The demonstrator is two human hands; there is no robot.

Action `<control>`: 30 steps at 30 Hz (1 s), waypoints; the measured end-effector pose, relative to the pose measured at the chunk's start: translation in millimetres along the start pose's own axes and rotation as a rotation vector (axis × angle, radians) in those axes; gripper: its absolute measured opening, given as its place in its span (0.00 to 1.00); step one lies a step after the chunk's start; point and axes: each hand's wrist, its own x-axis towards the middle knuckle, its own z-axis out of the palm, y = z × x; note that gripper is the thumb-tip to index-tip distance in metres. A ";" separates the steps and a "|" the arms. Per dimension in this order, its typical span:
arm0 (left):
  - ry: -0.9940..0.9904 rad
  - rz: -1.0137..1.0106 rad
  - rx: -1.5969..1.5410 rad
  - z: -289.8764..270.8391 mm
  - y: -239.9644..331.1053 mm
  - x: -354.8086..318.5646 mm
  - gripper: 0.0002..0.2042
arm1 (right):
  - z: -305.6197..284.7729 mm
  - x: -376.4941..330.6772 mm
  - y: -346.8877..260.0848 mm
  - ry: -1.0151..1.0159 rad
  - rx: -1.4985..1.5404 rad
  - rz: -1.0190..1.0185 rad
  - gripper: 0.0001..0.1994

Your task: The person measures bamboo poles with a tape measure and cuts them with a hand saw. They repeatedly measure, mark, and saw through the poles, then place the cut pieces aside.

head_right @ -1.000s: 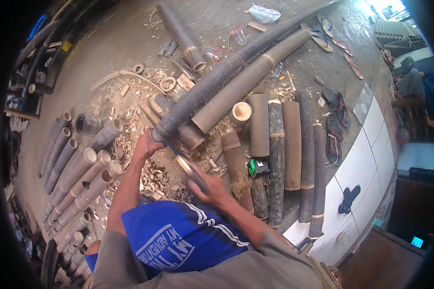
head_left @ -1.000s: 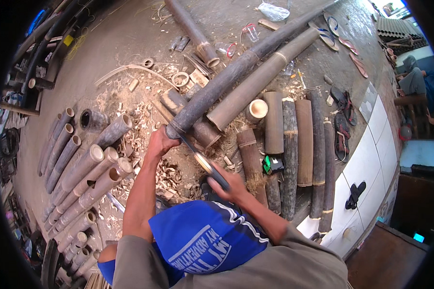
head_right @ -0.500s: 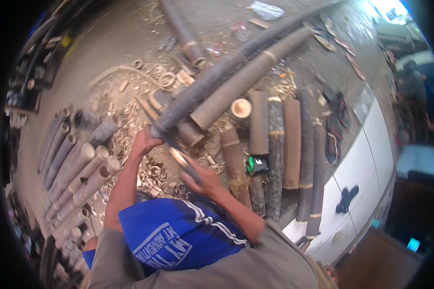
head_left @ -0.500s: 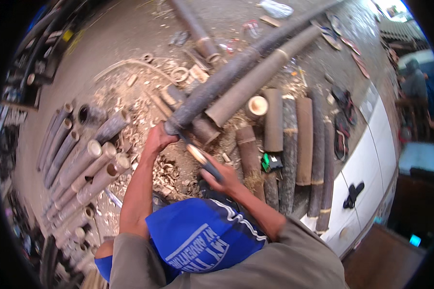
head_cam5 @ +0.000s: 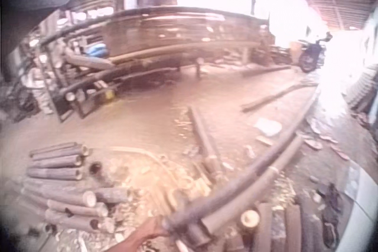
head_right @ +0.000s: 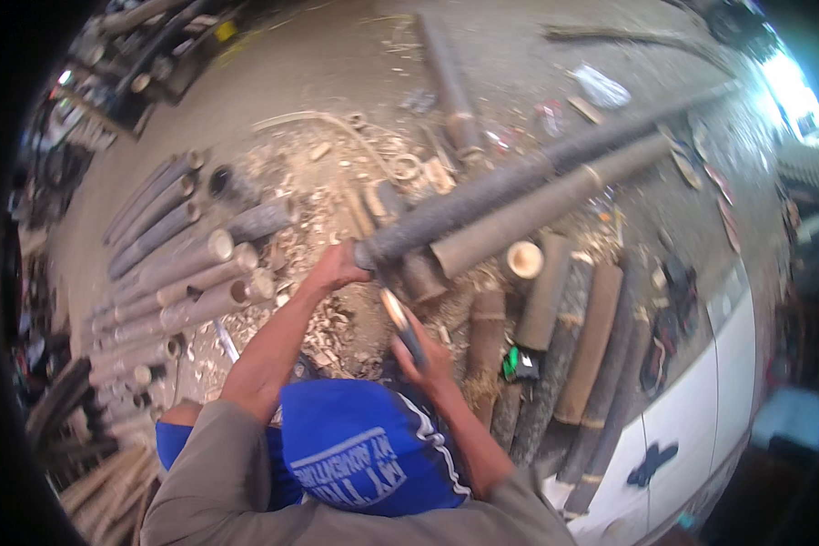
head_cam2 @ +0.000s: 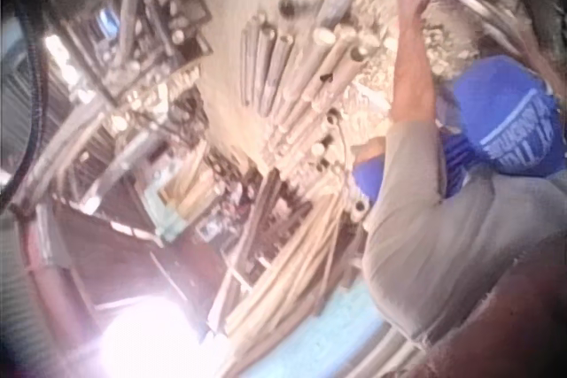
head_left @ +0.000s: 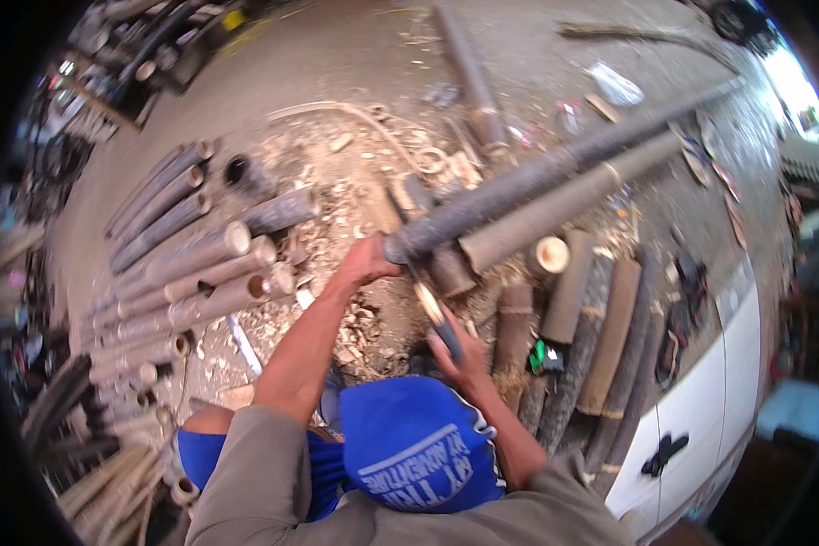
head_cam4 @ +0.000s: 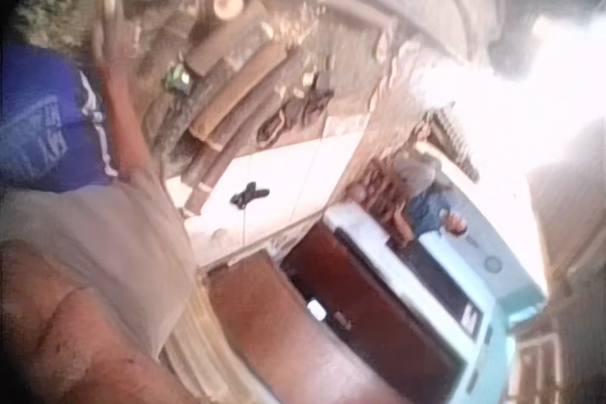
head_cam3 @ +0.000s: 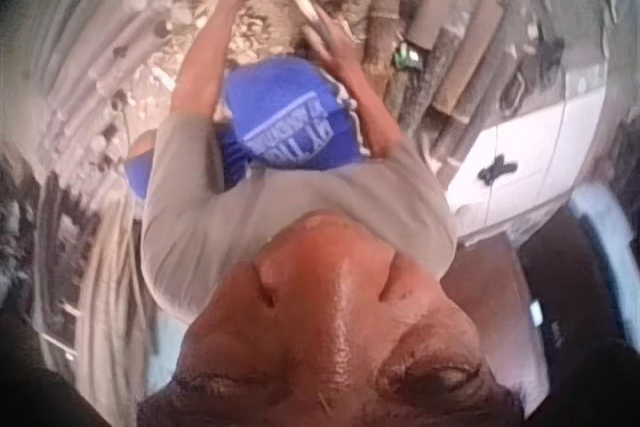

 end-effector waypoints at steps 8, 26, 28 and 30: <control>0.097 0.123 0.076 18.3 -13.4 9.4 0.31 | 4.1 -62.6 111.4 0.085 -0.046 -0.076 0.27; 0.139 0.149 0.081 19.1 -1.9 -2.6 0.30 | 35.6 40.6 12.5 0.121 0.038 -0.205 0.28; 0.153 0.145 0.103 16.7 -1.2 0.2 0.33 | 39.6 49.2 8.8 0.141 0.043 -0.214 0.28; 0.174 0.161 0.113 21.5 -1.4 5.5 0.33 | 36.3 50.2 13.9 0.170 0.038 -0.214 0.28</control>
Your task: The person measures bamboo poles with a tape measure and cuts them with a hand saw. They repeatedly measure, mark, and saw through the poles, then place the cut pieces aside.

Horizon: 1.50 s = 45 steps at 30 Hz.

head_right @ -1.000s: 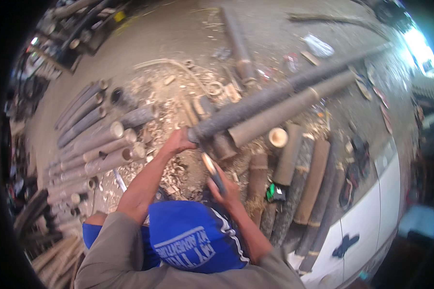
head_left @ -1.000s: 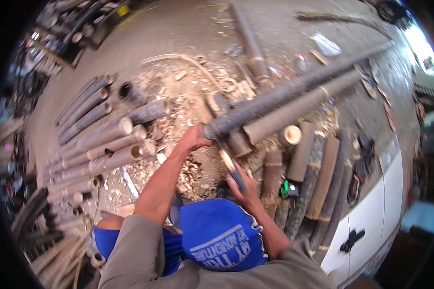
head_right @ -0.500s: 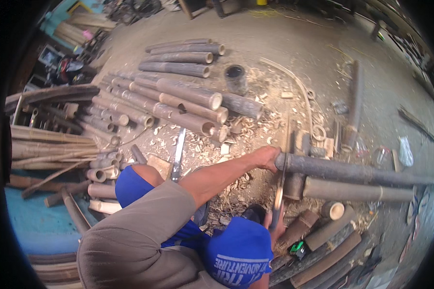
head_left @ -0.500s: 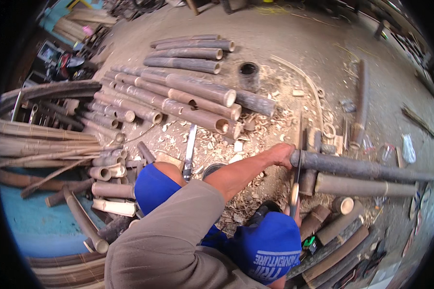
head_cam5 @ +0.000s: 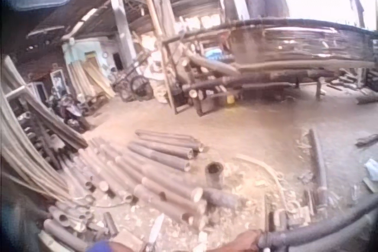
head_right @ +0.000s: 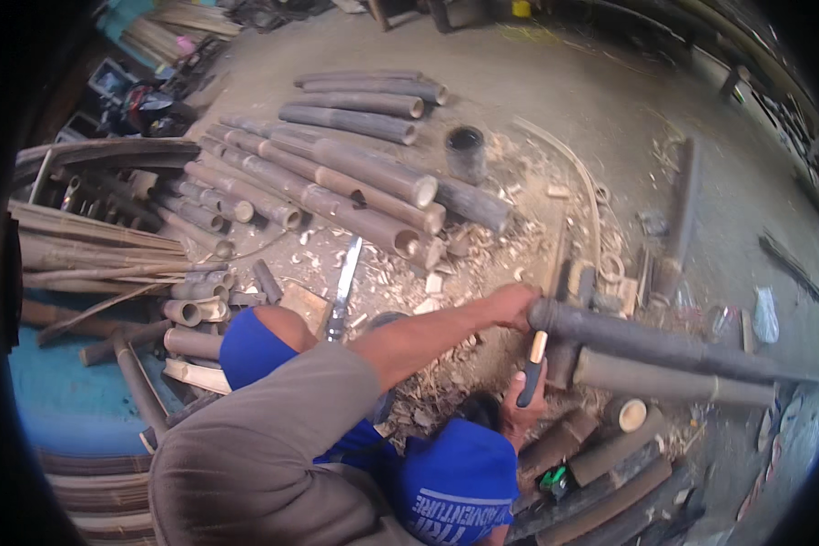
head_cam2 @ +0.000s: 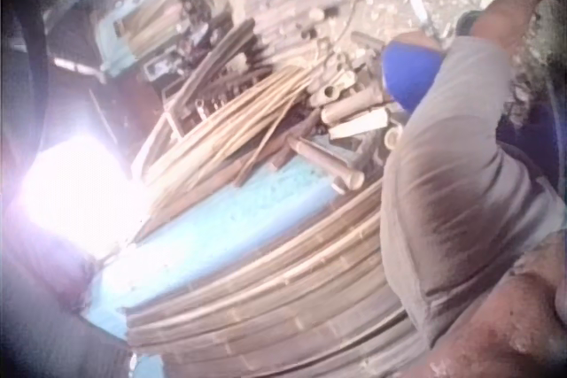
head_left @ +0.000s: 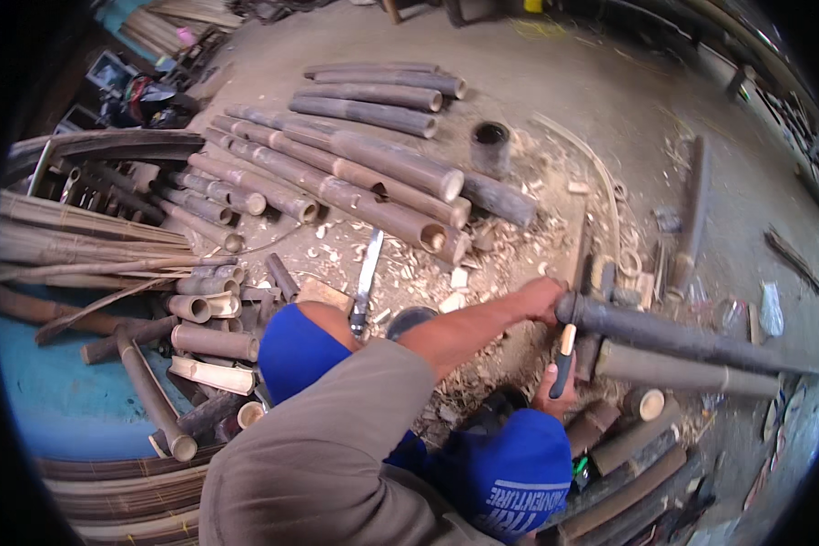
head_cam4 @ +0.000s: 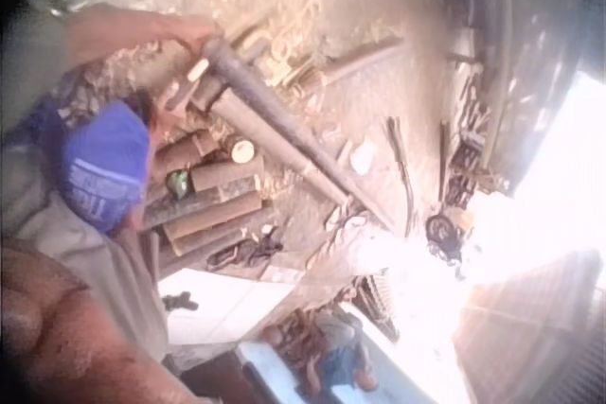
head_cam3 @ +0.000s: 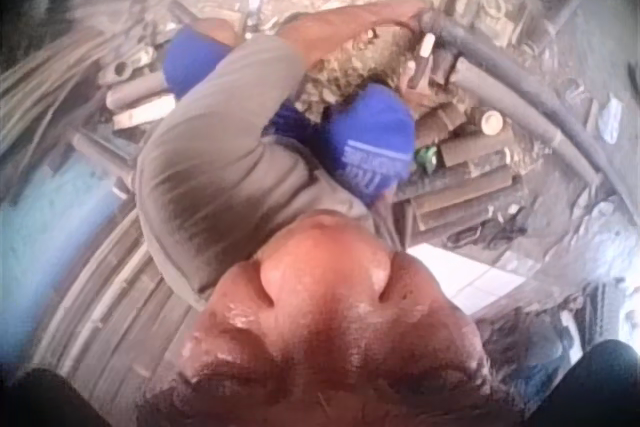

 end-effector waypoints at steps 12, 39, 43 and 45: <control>-0.001 0.069 0.045 -1.2 -1.8 4.3 0.33 | -28.8 -68.4 36.8 0.043 -0.123 -0.055 0.30; 0.049 -0.009 0.102 -40.1 -11.2 13.8 0.34 | -67.8 -100.7 -34.2 -0.045 -0.065 0.101 0.30; -0.061 0.096 -0.016 -20.5 -22.7 -16.6 0.35 | -11.5 -16.9 -38.0 -0.068 -0.058 0.116 0.29; -0.025 -0.004 0.025 -18.7 -5.5 -23.0 0.36 | -5.4 10.0 -37.1 -0.012 -0.020 0.078 0.29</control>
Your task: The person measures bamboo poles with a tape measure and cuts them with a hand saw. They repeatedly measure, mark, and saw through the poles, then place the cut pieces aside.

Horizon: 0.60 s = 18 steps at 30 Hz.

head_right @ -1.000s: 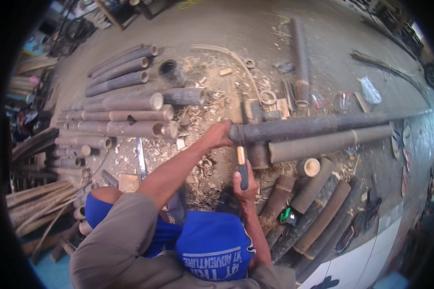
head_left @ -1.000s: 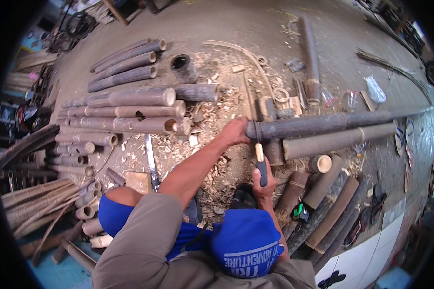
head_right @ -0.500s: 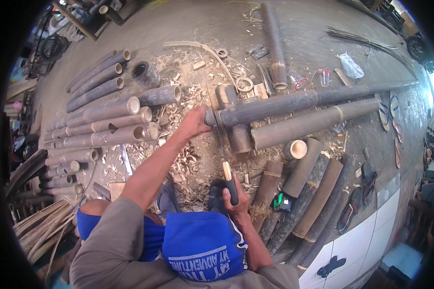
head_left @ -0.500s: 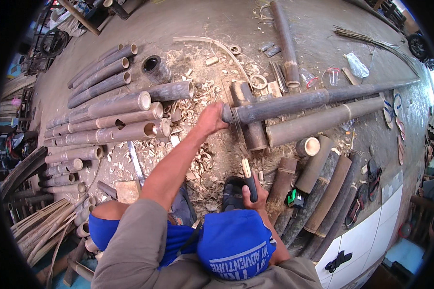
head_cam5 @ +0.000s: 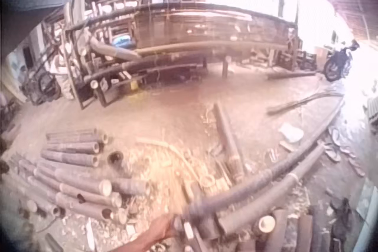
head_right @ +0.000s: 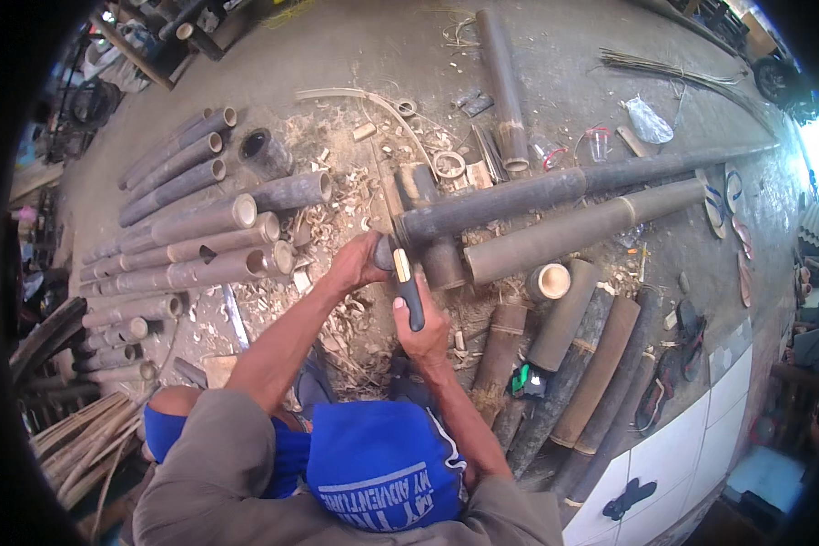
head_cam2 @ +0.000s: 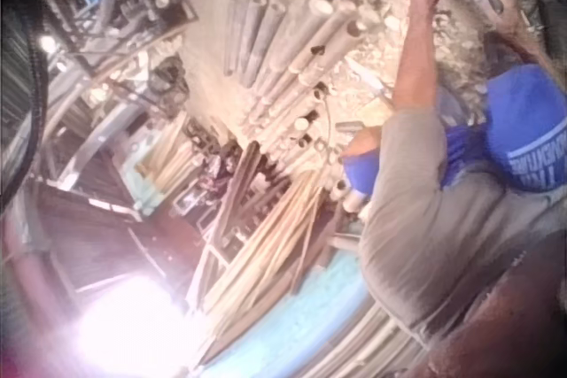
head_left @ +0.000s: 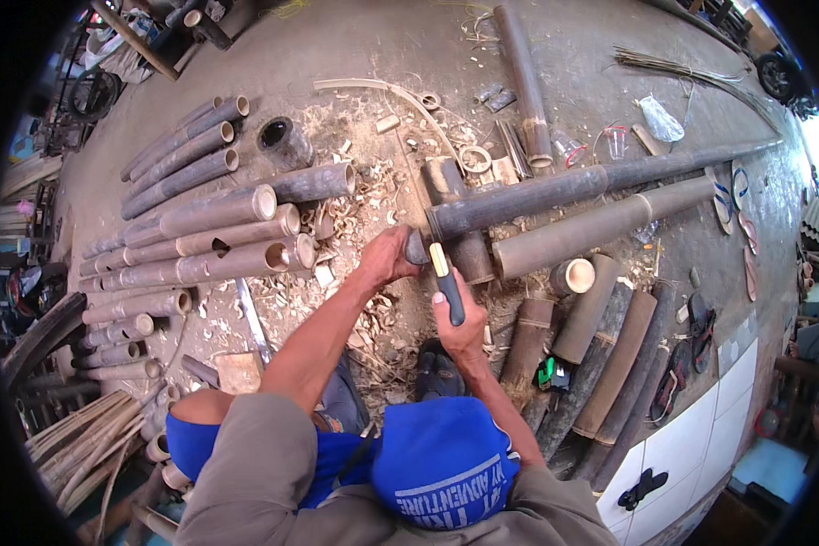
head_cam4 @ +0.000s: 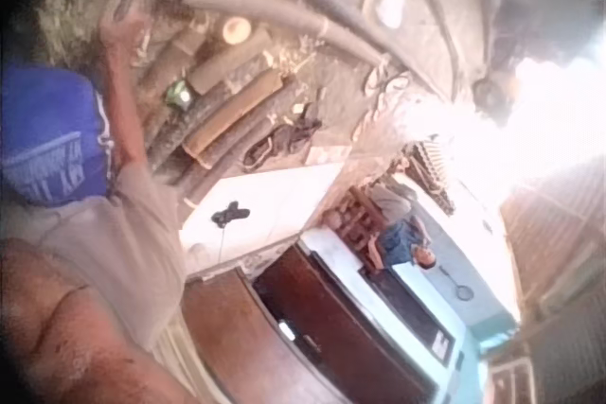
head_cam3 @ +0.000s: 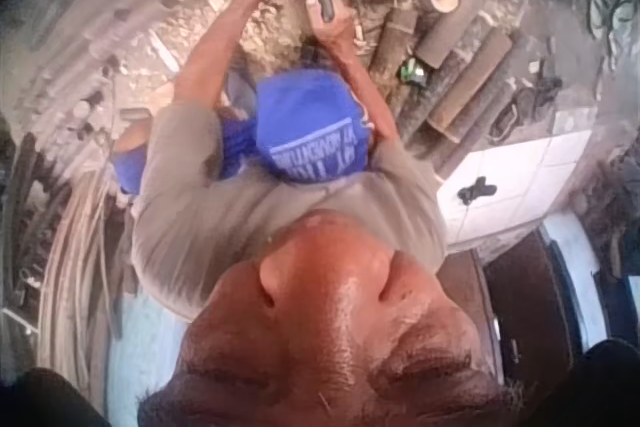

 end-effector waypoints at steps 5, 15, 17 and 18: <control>0.118 -0.266 -0.158 -36.9 -10.6 -5.7 0.37 | -27.0 -9.5 -18.7 0.095 0.152 -0.169 0.29; 0.491 0.029 0.019 -61.9 47.6 112.5 0.42 | -145.2 -54.5 2.3 0.637 0.006 0.046 0.30; 0.268 0.040 0.072 -37.3 86.0 118.2 0.44 | -173.2 -56.4 7.9 0.764 -0.003 0.068 0.27; 0.239 0.083 0.111 -20.5 90.4 118.5 0.44 | -182.1 -54.1 6.3 0.800 -0.038 0.095 0.26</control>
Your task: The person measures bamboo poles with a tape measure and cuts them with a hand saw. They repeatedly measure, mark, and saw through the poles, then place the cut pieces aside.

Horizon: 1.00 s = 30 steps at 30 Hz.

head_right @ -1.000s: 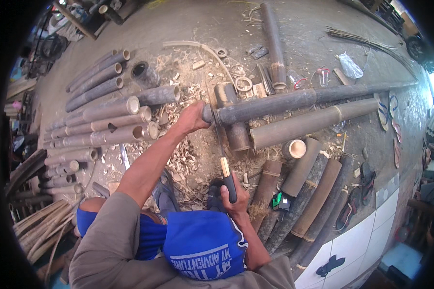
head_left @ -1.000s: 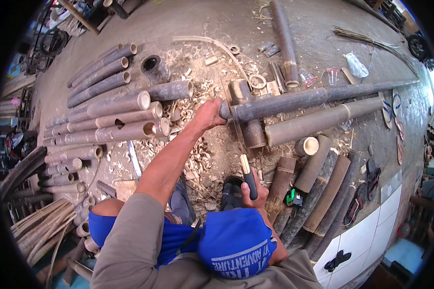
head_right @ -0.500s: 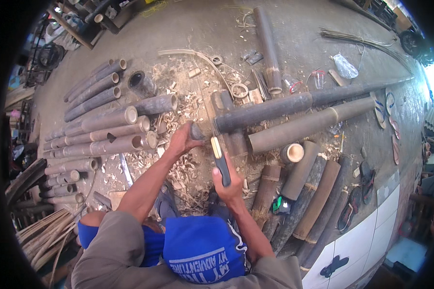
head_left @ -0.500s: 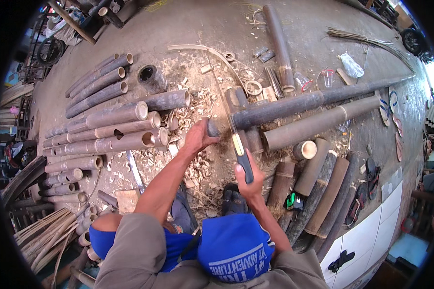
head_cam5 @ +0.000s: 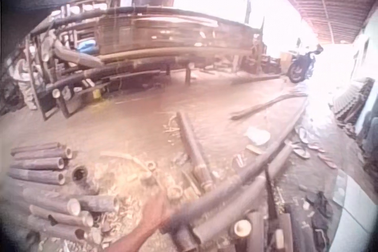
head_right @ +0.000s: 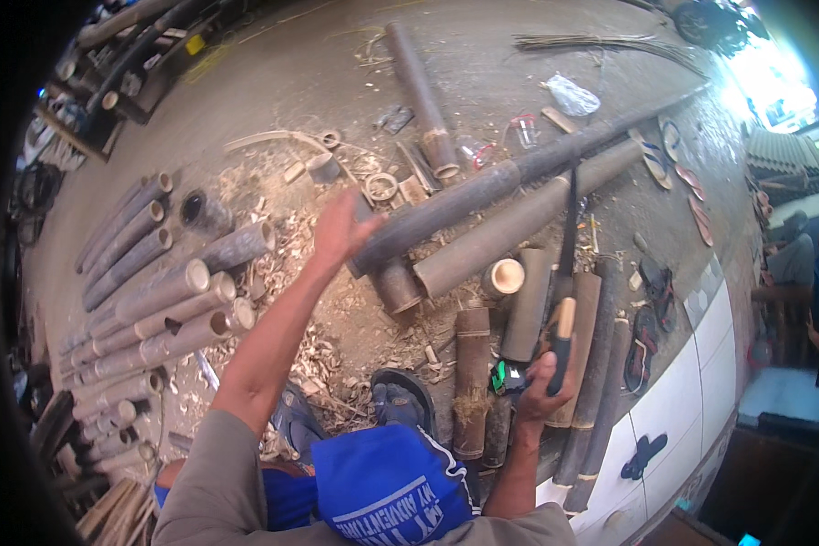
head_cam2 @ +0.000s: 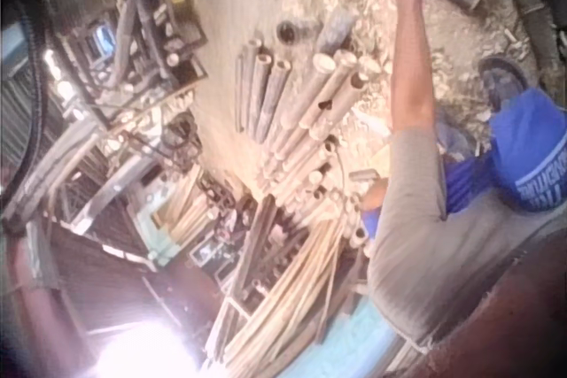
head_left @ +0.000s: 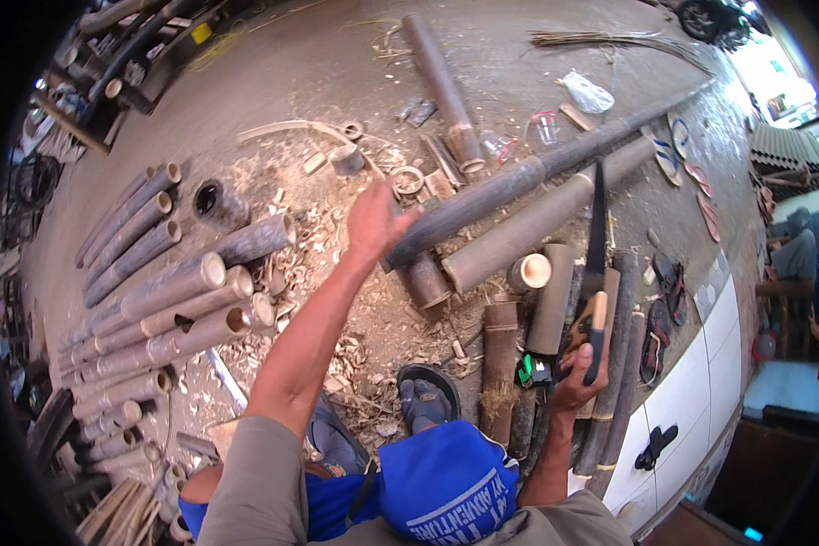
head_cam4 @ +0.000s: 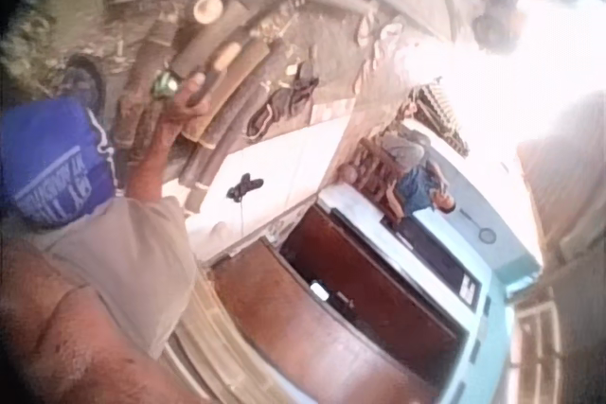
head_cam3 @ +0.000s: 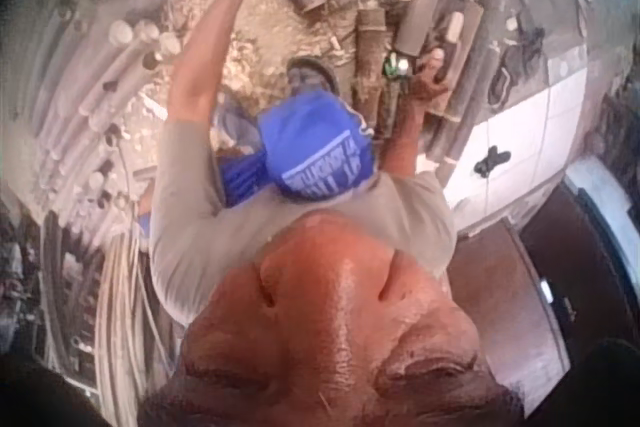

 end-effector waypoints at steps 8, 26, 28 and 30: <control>-0.227 0.101 0.235 56.8 43.3 -8.9 0.40 | -47.7 56.1 53.7 0.195 -0.600 -0.126 0.32; -0.685 -0.028 0.308 -153.2 -108.0 -126.4 0.37 | -96.7 47.7 133.0 -0.169 -1.195 -0.393 0.34; -0.687 -0.072 0.321 -174.5 -139.6 -168.3 0.39 | -64.4 35.4 97.9 -0.224 -1.121 -0.382 0.29; -0.657 -0.121 0.347 -183.3 -157.9 -201.7 0.40 | -43.5 7.5 80.5 -0.397 -1.111 -0.208 0.28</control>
